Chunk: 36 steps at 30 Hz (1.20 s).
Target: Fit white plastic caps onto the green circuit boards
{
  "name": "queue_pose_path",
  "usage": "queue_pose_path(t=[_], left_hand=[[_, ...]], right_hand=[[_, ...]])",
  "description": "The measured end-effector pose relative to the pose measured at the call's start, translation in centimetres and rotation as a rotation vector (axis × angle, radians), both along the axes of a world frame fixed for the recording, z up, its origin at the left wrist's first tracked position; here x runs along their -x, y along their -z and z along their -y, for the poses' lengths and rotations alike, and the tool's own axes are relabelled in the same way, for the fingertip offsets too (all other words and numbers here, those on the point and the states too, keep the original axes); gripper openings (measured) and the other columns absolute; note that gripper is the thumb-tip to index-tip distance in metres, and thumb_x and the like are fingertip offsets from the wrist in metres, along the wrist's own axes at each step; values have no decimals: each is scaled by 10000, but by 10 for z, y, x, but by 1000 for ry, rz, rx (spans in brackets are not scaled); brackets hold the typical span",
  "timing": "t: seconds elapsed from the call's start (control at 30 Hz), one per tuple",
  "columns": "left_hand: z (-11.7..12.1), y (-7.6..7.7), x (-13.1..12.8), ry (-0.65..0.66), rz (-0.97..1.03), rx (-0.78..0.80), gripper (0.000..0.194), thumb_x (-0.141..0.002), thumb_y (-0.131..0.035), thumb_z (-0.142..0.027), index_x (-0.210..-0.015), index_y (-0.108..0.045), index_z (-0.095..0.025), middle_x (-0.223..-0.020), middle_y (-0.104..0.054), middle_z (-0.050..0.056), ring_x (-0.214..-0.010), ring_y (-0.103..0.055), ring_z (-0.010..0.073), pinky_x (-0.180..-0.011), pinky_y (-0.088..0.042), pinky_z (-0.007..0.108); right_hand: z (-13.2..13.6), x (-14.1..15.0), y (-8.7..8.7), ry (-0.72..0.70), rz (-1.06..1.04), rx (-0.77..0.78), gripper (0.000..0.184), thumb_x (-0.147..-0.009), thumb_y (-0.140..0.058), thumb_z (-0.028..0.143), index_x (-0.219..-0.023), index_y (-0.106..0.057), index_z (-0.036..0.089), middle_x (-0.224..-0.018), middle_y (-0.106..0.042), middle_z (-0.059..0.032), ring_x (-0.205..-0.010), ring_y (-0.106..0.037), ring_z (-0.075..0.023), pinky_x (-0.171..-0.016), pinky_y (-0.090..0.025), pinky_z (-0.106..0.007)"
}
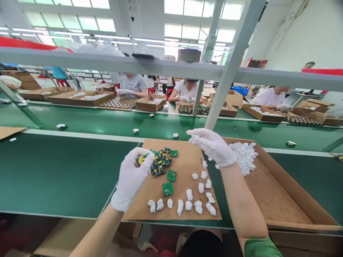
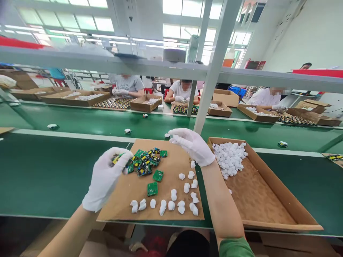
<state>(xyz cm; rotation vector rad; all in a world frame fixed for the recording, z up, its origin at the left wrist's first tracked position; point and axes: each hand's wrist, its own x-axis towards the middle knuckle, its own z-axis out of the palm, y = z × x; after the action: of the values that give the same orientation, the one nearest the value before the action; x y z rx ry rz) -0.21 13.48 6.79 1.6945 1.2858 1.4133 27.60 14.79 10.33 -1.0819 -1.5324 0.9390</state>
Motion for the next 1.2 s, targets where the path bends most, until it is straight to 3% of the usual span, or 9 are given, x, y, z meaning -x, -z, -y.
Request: queue_pose_path(t=[0.13, 0.23, 0.33, 0.43, 0.57, 0.67, 0.8, 0.97, 1.2], left_hand=[[14, -42, -34, 284, 253, 220, 354, -838, -719, -519, -838, -674, -168, -839, -649, 18, -532, -425, 68, -474, -340, 202], [13, -62, -53, 513, 447, 382, 366, -889, -686, -524, -812, -655, -167, -851, -648, 22, -573, -381, 66, -519, -321, 191], [9, -78, -67, 677, 562, 461, 326, -930, -653, -479, -808, -638, -177, -708, -596, -5, -553, -325, 69, -549, -329, 191], [7, -89, -75, 616, 632, 480, 286, -860, -742, -467, -865, -665, -191, -630, -563, -20, -542, -342, 73, -555, -356, 181], [3, -93, -70, 411, 628, 409, 524, -674, -878, -461, -1111, -701, -233, -683, -672, -6, -469, -391, 77, -524, -418, 224], [-6, -88, -58, 376, 565, 408, 523, -635, -898, -431, -1090, -732, -233, -696, -715, 8, -416, -379, 72, -483, -416, 247], [-21, -82, -45, 411, 628, 381, 475, -637, -892, -447, -1047, -768, -243, -932, -802, 78, -408, -372, 50, -433, -385, 237], [-29, -84, -40, 474, 708, 516, 611, -564, -917, -519, -1131, -778, -337, -1269, -744, 62, -514, -507, 104, -491, -478, 275], [-17, -80, -48, 562, 631, 563, 575, -675, -871, -417, -1233, -747, -358, -1437, -635, 48, -763, -650, 211, -652, -564, 330]], right_hand=[[24, 2, -30, -270, -472, -124, 244, -850, -818, 325, -1075, -728, 303, -1051, -775, -7, -763, -689, -77, -697, -557, -179], [36, -4, -35, -385, -539, -153, 393, -843, -826, 345, -1219, -715, 325, -1045, -755, -28, -630, -620, -67, -513, -481, -158], [45, -12, -34, -431, -518, -179, 459, -811, -844, 376, -1231, -727, 231, -868, -686, -24, -635, -580, -80, -563, -506, -183], [53, -17, -32, -429, -528, -275, 400, -814, -846, 355, -1181, -735, 238, -749, -620, 16, -636, -587, -86, -666, -558, -213], [60, -19, -33, -368, -590, -343, 286, -812, -859, 319, -1059, -718, 290, -968, -718, -8, -704, -706, -100, -669, -595, -219], [62, -19, -36, -260, -582, -250, 281, -890, -795, 299, -1154, -699, 299, -1111, -729, -32, -857, -764, -120, -672, -580, -154], [56, -16, -37, -248, -496, -171, 299, -999, -646, 320, -1296, -659, 287, -1248, -696, -94, -631, -711, -64, -484, -516, -120], [40, -13, -29, -283, -520, -282, 517, -766, -895, 294, -1243, -698, 257, -1049, -725, -46, -701, -718, -100, -574, -576, -155], [34, -5, -23, -247, -482, -353, 300, -793, -876, 322, -1060, -750, 272, -995, -795, -57, -804, -767, -172, -625, -614, -230]])
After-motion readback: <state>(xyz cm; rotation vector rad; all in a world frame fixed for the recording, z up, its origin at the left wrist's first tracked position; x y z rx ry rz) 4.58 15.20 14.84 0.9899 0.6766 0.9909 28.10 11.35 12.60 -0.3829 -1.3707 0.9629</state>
